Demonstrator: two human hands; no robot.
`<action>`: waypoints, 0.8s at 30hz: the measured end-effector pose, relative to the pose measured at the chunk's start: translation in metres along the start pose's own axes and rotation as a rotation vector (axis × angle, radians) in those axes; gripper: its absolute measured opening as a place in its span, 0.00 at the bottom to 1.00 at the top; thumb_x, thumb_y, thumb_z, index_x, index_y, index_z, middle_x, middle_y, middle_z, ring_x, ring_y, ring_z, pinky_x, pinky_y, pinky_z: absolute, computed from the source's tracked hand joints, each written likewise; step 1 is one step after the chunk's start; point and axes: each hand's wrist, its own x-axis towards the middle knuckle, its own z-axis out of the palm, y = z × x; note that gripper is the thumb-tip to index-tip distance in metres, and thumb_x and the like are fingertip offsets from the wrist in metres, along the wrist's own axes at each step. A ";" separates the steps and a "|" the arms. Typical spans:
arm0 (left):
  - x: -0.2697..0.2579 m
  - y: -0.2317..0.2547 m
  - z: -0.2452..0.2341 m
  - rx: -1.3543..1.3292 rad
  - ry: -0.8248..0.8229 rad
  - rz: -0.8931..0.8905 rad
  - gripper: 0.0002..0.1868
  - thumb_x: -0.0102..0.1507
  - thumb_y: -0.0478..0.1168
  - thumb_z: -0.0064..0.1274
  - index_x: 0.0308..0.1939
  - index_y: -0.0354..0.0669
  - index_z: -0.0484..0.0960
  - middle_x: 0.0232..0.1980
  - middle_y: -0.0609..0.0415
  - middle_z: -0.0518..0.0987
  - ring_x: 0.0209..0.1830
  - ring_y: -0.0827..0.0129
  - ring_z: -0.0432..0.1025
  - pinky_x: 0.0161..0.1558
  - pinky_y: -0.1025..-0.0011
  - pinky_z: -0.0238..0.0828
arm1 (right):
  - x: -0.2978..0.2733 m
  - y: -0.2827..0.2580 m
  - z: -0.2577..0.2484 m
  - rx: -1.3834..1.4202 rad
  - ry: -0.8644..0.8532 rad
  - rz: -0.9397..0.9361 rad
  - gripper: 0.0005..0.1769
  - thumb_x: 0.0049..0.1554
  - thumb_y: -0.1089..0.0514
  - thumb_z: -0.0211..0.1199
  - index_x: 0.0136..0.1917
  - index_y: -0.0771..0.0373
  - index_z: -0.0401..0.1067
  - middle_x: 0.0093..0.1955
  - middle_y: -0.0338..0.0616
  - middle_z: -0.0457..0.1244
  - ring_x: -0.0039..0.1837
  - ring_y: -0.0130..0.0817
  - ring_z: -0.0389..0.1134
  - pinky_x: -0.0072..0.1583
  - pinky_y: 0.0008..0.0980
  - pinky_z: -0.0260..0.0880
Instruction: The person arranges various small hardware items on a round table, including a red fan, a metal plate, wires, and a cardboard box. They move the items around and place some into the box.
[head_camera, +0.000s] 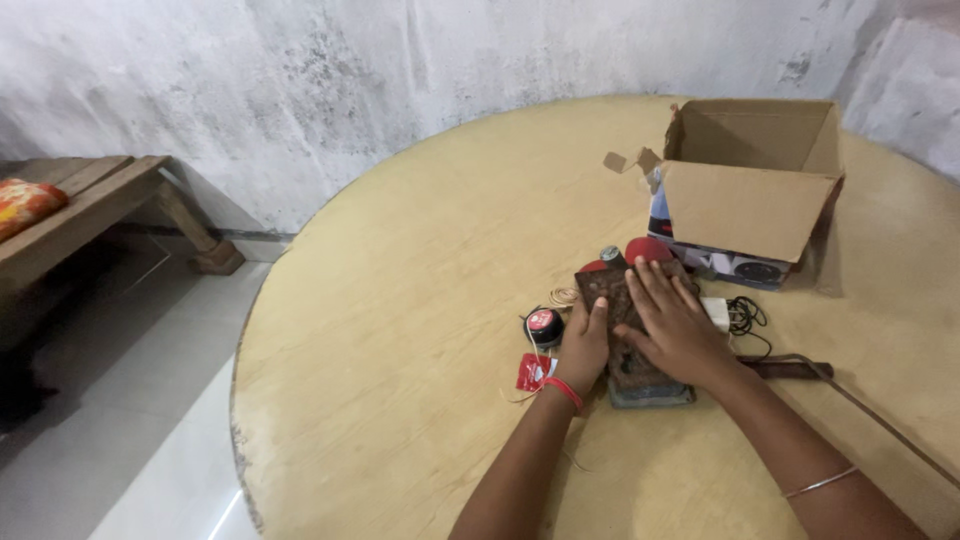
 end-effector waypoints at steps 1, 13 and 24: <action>0.001 -0.001 -0.001 -0.014 0.012 -0.018 0.22 0.75 0.44 0.38 0.70 0.36 0.66 0.61 0.49 0.77 0.59 0.69 0.70 0.60 0.72 0.68 | 0.000 0.001 0.001 -0.055 -0.045 0.015 0.47 0.62 0.31 0.44 0.80 0.66 0.44 0.84 0.55 0.35 0.84 0.50 0.34 0.76 0.58 0.37; 0.001 0.009 -0.005 0.119 0.002 -0.016 0.28 0.75 0.51 0.34 0.73 0.36 0.63 0.66 0.44 0.74 0.66 0.66 0.68 0.65 0.71 0.63 | 0.003 -0.016 0.001 0.005 -0.122 0.005 0.39 0.64 0.39 0.46 0.81 0.58 0.47 0.85 0.41 0.41 0.85 0.39 0.37 0.77 0.61 0.33; -0.005 0.011 0.001 0.191 0.034 0.113 0.27 0.77 0.53 0.34 0.69 0.35 0.67 0.59 0.50 0.77 0.60 0.70 0.71 0.60 0.74 0.68 | 0.003 -0.017 -0.003 0.131 -0.094 0.045 0.33 0.60 0.48 0.57 0.77 0.50 0.59 0.82 0.31 0.49 0.85 0.36 0.45 0.79 0.59 0.37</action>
